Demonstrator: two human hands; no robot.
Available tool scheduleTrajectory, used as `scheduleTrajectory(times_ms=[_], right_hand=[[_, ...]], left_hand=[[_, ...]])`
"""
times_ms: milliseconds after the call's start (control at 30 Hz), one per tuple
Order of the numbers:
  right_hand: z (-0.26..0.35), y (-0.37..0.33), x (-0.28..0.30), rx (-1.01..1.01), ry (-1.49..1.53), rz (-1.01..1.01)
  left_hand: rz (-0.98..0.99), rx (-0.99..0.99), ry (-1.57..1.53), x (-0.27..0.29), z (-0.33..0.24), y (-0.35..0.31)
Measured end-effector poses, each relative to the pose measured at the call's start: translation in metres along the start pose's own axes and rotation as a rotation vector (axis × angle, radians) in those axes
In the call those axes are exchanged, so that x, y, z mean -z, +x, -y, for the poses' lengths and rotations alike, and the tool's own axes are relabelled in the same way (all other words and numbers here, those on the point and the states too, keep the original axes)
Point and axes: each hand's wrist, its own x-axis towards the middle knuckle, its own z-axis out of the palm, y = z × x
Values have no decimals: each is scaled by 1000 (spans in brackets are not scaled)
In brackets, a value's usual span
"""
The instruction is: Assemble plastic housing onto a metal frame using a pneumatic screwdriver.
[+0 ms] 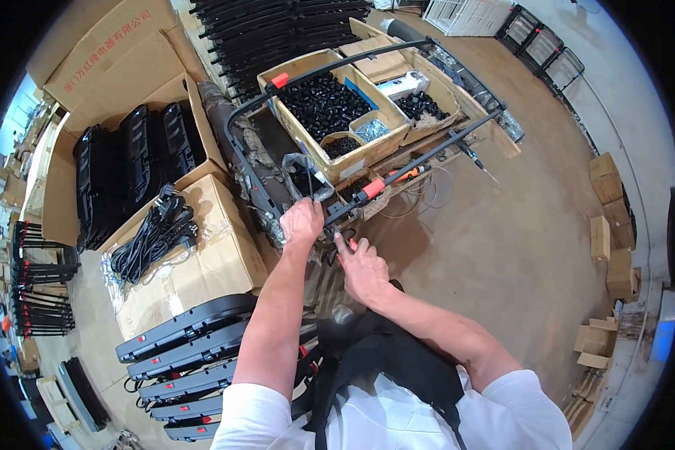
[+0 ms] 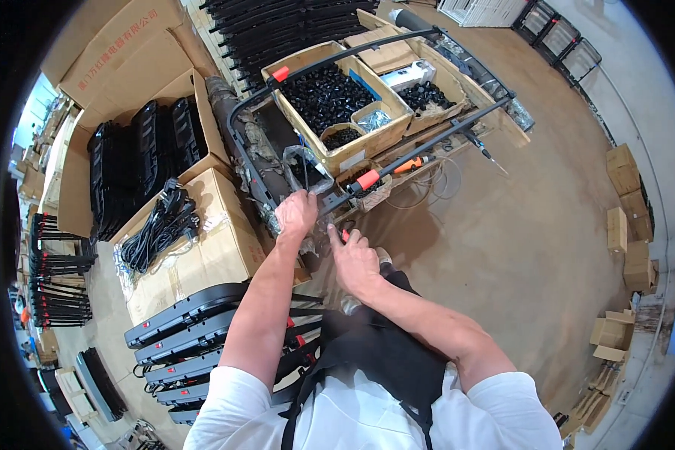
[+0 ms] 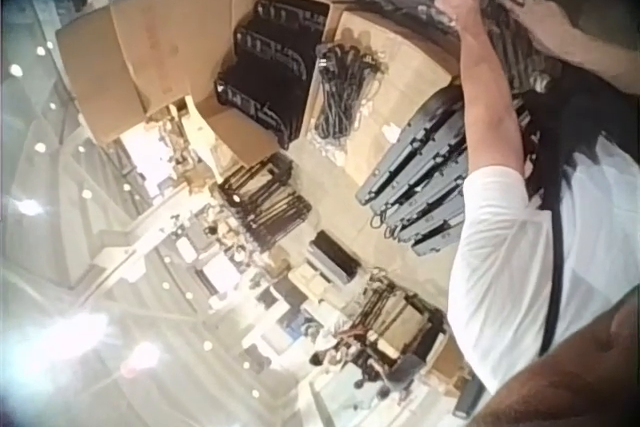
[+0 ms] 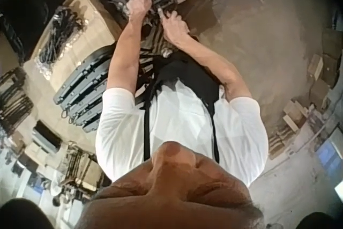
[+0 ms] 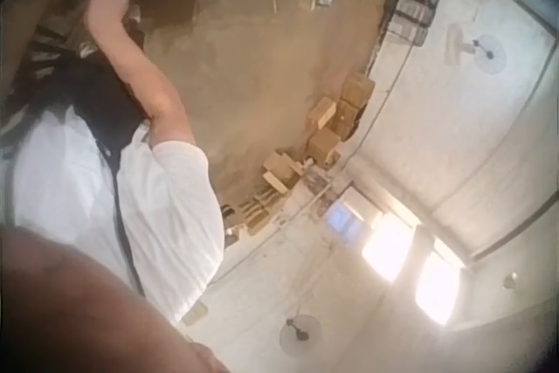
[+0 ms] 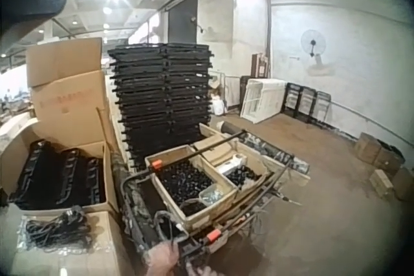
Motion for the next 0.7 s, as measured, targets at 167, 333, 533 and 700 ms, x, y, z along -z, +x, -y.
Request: scheduleTrajectory(times_ms=[167, 333, 533, 700], right_hand=[[-1, 0, -2, 34, 21, -32], [7, 3, -1, -10, 56, 59], [-22, 13, 5, -52, 383, 155], [-80, 30, -30, -54, 1542, 521]], left_hand=[[-43, 1, -12, -4, 5, 0], [-89, 14, -41, -11, 7, 2], [-93, 67, -78, -8, 6, 1], [-118, 53, -106, -6, -1, 1]])
